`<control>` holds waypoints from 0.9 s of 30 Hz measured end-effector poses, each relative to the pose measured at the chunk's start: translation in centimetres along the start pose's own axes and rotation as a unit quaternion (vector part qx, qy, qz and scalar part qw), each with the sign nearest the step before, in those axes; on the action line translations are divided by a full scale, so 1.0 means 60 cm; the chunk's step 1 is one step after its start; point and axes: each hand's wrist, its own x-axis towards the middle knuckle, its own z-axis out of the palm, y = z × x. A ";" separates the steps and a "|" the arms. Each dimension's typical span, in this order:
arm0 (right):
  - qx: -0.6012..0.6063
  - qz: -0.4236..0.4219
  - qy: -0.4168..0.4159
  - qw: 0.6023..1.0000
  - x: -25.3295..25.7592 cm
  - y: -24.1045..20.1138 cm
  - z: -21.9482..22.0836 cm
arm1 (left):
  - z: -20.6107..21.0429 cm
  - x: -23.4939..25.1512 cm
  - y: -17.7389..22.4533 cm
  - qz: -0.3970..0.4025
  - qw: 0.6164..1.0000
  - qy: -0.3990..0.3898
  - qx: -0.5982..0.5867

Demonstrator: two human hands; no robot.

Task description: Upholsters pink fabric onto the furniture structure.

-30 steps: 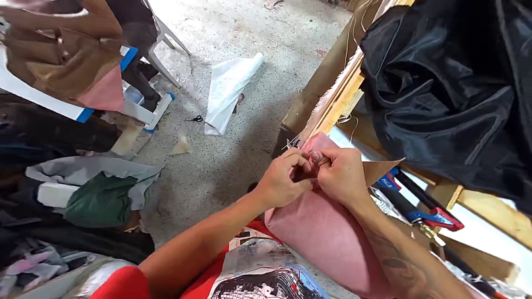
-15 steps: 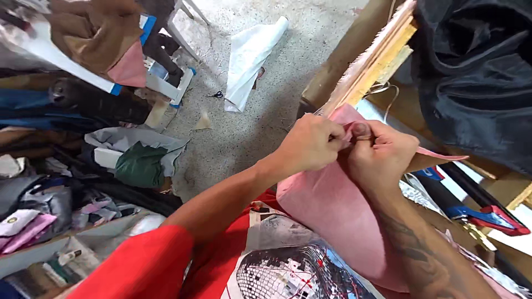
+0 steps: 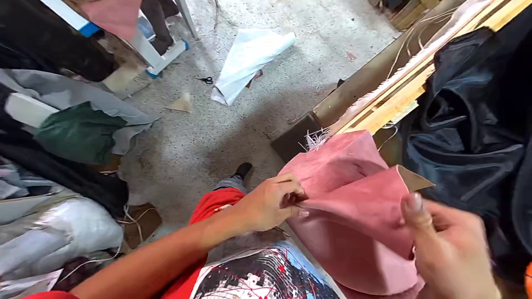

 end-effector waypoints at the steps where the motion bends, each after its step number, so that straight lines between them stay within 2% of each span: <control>1: -0.010 0.037 -0.026 0.999 -0.013 -0.010 0.004 | -0.009 0.009 -0.002 0.025 0.999 -0.013 -0.018; 4: -0.025 0.100 -0.048 0.994 -0.017 -0.015 0.045 | -0.036 0.044 0.000 0.071 0.993 -0.075 -0.063; 6: -0.044 0.071 -0.006 0.996 -0.011 -0.014 0.063 | -0.044 0.063 0.011 0.063 0.991 -0.105 -0.050; 10: 0.007 0.006 0.093 0.996 0.020 -0.014 0.075 | -0.052 0.090 0.049 0.019 0.989 -0.142 0.039; 12: -0.020 -0.039 0.149 0.988 0.049 -0.006 0.089 | -0.045 0.102 0.060 0.003 0.991 -0.116 0.069; 14: -0.080 -0.074 0.176 0.978 0.079 0.005 0.105 | -0.038 0.118 0.058 -0.056 0.993 -0.088 0.058; 16: -0.161 -0.098 0.169 0.967 0.108 0.021 0.112 | -0.042 0.136 0.054 -0.124 0.987 -0.104 0.022; 18: -0.222 -0.118 0.139 0.958 0.128 0.044 0.118 | -0.046 0.144 0.053 -0.149 0.981 -0.120 0.008; 23: -0.206 -0.133 0.054 0.968 0.151 0.085 0.125 | -0.063 0.176 0.065 -0.115 0.979 -0.166 0.017; 27: -0.152 -0.156 0.119 0.969 0.150 0.103 0.139 | -0.045 0.238 0.101 -0.084 0.972 -0.165 0.142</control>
